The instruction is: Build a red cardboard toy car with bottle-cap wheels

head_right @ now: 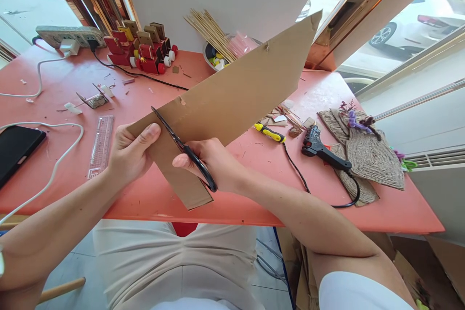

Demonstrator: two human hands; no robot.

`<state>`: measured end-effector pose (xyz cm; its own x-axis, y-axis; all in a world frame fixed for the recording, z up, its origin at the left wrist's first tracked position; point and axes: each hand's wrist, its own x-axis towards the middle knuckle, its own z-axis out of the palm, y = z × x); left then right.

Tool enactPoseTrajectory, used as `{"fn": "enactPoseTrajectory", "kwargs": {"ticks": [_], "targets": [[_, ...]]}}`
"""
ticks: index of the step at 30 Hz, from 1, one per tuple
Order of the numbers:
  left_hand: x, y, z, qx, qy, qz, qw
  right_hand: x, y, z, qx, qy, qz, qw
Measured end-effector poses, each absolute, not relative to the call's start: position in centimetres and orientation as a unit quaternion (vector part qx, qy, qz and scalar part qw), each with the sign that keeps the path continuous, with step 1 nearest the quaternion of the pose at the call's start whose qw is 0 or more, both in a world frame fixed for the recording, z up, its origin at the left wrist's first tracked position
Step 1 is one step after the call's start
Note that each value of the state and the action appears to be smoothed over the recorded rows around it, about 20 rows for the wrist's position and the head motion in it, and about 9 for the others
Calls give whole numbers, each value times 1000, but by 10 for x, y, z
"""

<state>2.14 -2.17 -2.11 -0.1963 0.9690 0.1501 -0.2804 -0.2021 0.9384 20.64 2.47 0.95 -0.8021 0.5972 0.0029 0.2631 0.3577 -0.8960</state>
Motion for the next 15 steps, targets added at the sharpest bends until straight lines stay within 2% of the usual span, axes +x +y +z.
{"fn": "enactPoseTrajectory", "kwargs": {"ticks": [6,10,12,15], "targets": [[21,-18,-26,436,438,625,478,200,30,3,-297,-757,561,152],[16,-8,-29,429,476,608,469,200,43,-1,-313,-745,558,188],[10,-2,-27,411,500,604,464,208,52,4,-357,-760,503,205],[-1,5,-23,369,535,601,465,230,68,23,-497,-784,323,186]]}}
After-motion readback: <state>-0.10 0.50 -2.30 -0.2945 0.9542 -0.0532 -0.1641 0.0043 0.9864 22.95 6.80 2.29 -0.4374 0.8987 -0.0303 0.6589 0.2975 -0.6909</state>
